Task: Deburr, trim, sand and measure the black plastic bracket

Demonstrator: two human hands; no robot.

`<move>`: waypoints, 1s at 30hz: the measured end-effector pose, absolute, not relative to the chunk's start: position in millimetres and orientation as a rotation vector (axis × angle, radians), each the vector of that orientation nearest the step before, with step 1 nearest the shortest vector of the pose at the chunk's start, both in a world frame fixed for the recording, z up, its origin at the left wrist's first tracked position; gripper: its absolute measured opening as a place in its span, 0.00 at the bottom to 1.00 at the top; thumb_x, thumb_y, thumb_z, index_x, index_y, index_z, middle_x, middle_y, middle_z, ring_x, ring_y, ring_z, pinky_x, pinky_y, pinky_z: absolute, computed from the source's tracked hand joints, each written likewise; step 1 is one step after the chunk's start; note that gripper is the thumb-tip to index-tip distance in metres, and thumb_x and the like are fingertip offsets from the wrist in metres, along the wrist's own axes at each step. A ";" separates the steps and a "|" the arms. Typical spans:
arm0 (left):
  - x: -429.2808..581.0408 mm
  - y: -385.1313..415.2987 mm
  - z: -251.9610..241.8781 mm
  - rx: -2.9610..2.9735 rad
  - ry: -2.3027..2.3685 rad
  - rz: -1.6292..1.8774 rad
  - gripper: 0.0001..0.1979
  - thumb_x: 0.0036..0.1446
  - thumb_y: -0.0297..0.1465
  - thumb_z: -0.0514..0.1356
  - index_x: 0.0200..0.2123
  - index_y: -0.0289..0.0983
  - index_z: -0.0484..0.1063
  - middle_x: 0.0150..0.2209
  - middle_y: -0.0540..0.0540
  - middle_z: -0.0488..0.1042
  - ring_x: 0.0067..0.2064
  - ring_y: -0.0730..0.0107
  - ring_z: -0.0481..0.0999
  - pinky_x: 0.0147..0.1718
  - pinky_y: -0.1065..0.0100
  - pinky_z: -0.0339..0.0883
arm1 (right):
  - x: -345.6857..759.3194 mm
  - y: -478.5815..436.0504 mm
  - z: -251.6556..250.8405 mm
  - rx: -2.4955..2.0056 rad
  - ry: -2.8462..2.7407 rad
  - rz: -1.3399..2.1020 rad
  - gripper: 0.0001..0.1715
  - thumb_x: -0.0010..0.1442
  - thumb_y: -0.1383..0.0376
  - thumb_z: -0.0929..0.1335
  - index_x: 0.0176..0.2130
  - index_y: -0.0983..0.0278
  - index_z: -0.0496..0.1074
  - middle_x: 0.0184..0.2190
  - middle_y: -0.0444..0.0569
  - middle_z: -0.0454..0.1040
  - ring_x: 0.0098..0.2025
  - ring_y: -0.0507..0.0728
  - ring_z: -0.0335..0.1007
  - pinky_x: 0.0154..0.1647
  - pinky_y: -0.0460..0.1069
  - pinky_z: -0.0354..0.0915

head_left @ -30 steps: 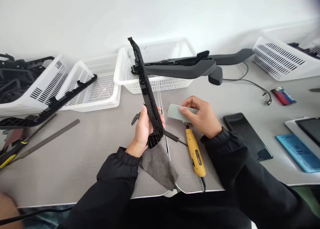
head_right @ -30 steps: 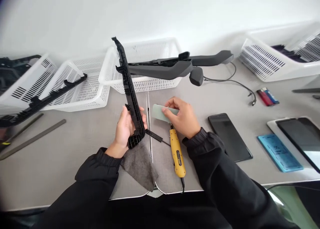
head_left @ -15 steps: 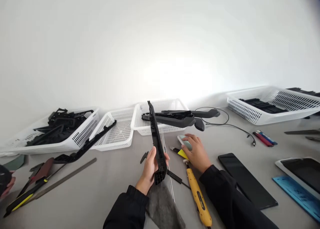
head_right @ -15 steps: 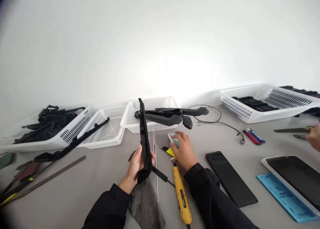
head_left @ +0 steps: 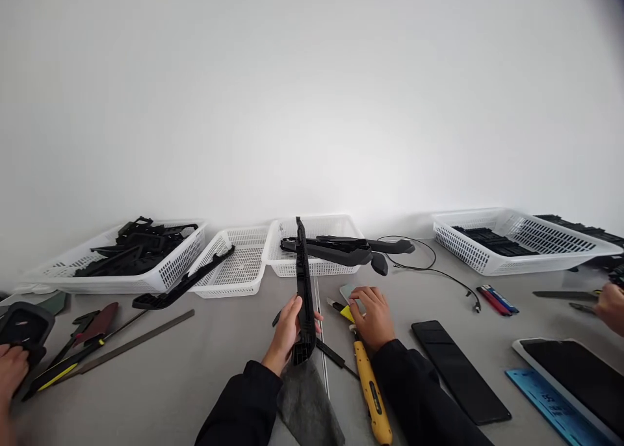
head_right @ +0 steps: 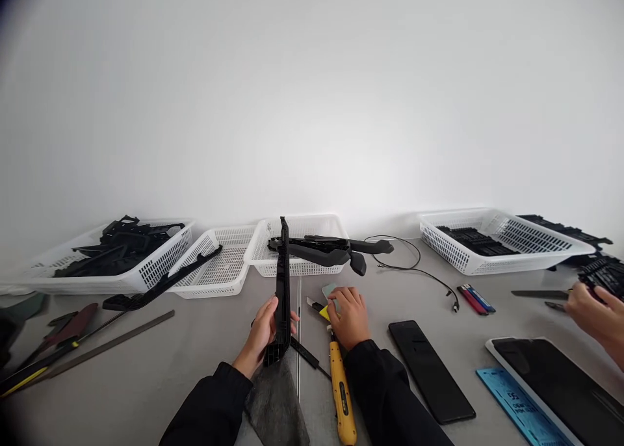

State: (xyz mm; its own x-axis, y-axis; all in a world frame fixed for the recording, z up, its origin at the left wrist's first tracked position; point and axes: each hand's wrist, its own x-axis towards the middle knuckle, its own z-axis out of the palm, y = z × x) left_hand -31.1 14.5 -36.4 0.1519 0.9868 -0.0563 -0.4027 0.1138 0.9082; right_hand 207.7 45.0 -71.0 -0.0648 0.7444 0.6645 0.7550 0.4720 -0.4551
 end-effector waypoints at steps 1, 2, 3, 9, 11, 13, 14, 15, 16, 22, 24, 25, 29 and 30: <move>-32.5 13.6 -36.3 0.894 0.833 1.217 0.25 0.65 0.54 0.67 0.41 0.36 0.73 0.34 0.40 0.85 0.26 0.63 0.82 0.25 0.67 0.72 | 208.1 43.3 -69.4 -1.247 -1.811 -0.031 0.11 0.72 0.65 0.65 0.38 0.60 0.75 0.42 0.52 0.82 0.48 0.64 0.71 0.48 0.57 0.61; -33.7 12.8 -36.3 0.888 0.823 1.216 0.25 0.64 0.54 0.67 0.41 0.36 0.73 0.34 0.40 0.85 0.26 0.63 0.82 0.25 0.67 0.72 | 208.5 41.4 -67.8 -1.222 -1.823 -0.045 0.11 0.72 0.65 0.65 0.38 0.60 0.75 0.41 0.52 0.82 0.47 0.63 0.71 0.48 0.56 0.61; -34.7 11.8 -36.1 0.880 0.813 1.214 0.25 0.64 0.54 0.67 0.41 0.36 0.73 0.33 0.39 0.85 0.26 0.62 0.83 0.25 0.66 0.72 | 208.8 39.7 -66.3 -1.198 -1.836 -0.056 0.11 0.72 0.65 0.65 0.38 0.60 0.76 0.40 0.51 0.82 0.47 0.63 0.71 0.48 0.56 0.61; -38.4 2.6 -36.0 0.836 0.787 1.227 0.28 0.56 0.55 0.71 0.35 0.35 0.74 0.30 0.39 0.83 0.26 0.60 0.82 0.26 0.65 0.73 | 207.8 29.1 -60.3 -1.125 -1.837 -0.086 0.12 0.71 0.66 0.66 0.35 0.59 0.76 0.34 0.49 0.81 0.41 0.63 0.71 0.44 0.56 0.60; -38.2 -1.4 -37.3 0.816 0.791 1.220 0.29 0.56 0.57 0.71 0.35 0.34 0.75 0.30 0.39 0.83 0.26 0.61 0.82 0.26 0.65 0.73 | 206.5 23.7 -59.4 -1.123 -1.828 -0.072 0.13 0.72 0.65 0.65 0.35 0.59 0.76 0.33 0.49 0.81 0.40 0.63 0.71 0.43 0.56 0.61; -37.5 -4.5 -38.9 0.798 0.794 1.205 0.30 0.58 0.58 0.69 0.35 0.34 0.76 0.31 0.38 0.84 0.26 0.61 0.82 0.25 0.65 0.71 | 205.8 17.2 -58.8 -1.129 -1.822 -0.048 0.14 0.72 0.65 0.65 0.35 0.59 0.76 0.32 0.50 0.81 0.40 0.63 0.72 0.42 0.56 0.62; -37.2 -5.3 -39.5 0.792 0.792 1.201 0.30 0.59 0.58 0.68 0.35 0.33 0.77 0.32 0.37 0.84 0.26 0.61 0.82 0.25 0.65 0.70 | 206.0 13.5 -58.6 -1.135 -1.818 -0.033 0.14 0.72 0.64 0.65 0.35 0.59 0.76 0.32 0.50 0.81 0.39 0.62 0.72 0.42 0.55 0.63; -37.0 -5.6 -39.8 0.788 0.787 1.200 0.29 0.61 0.57 0.68 0.35 0.33 0.77 0.33 0.36 0.84 0.27 0.61 0.82 0.25 0.65 0.70 | 206.7 9.7 -58.4 -1.141 -1.814 -0.018 0.14 0.72 0.64 0.65 0.35 0.60 0.76 0.32 0.50 0.80 0.38 0.62 0.73 0.41 0.55 0.64; -36.9 -5.4 -39.8 0.787 0.778 1.202 0.28 0.62 0.55 0.68 0.36 0.33 0.77 0.34 0.36 0.85 0.28 0.60 0.83 0.26 0.65 0.70 | 207.8 5.6 -58.3 -1.148 -1.811 -0.003 0.15 0.72 0.64 0.65 0.34 0.60 0.76 0.31 0.50 0.80 0.37 0.62 0.73 0.39 0.54 0.65; -37.9 -2.5 -36.8 0.773 0.725 1.234 0.22 0.64 0.49 0.68 0.40 0.33 0.78 0.35 0.38 0.85 0.29 0.58 0.83 0.28 0.63 0.72 | 221.1 -30.5 -64.4 -1.197 -1.801 0.085 0.16 0.73 0.62 0.65 0.35 0.60 0.78 0.29 0.49 0.78 0.30 0.59 0.75 0.32 0.52 0.71; -37.6 -4.5 -35.5 0.763 0.712 1.245 0.20 0.66 0.48 0.67 0.42 0.34 0.78 0.37 0.39 0.85 0.30 0.59 0.84 0.30 0.63 0.72 | 225.0 -46.7 -70.8 -1.238 -1.785 0.142 0.17 0.74 0.60 0.65 0.36 0.60 0.79 0.29 0.50 0.78 0.28 0.59 0.75 0.31 0.53 0.71; -37.3 -5.9 -34.9 0.760 0.706 1.247 0.20 0.67 0.47 0.67 0.43 0.34 0.78 0.38 0.39 0.86 0.31 0.60 0.84 0.31 0.63 0.72 | 226.4 -54.6 -74.5 -1.275 -1.757 0.190 0.18 0.74 0.58 0.65 0.36 0.59 0.79 0.29 0.50 0.78 0.28 0.59 0.74 0.30 0.53 0.71; -35.1 -11.5 -32.5 0.752 0.687 1.246 0.20 0.67 0.48 0.67 0.44 0.35 0.79 0.39 0.39 0.86 0.30 0.60 0.83 0.32 0.62 0.73 | 228.0 -76.8 -85.8 -1.430 -1.627 0.329 0.24 0.75 0.49 0.64 0.35 0.58 0.79 0.29 0.49 0.77 0.28 0.60 0.73 0.32 0.54 0.69; -34.4 -12.3 -32.0 0.752 0.686 1.244 0.20 0.67 0.48 0.67 0.44 0.35 0.79 0.38 0.39 0.86 0.30 0.60 0.83 0.32 0.62 0.73 | 227.8 -78.7 -86.4 -1.451 -1.617 0.348 0.25 0.74 0.47 0.64 0.35 0.58 0.79 0.29 0.50 0.77 0.29 0.60 0.73 0.32 0.54 0.69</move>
State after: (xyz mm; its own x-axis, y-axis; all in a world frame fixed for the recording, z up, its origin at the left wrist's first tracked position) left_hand -34.4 -12.3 -32.0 0.1904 0.9804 -0.0512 -0.5664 0.1523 0.8099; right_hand 227.8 -78.7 -86.4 0.1023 0.8978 0.4283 0.6420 0.2693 -0.7178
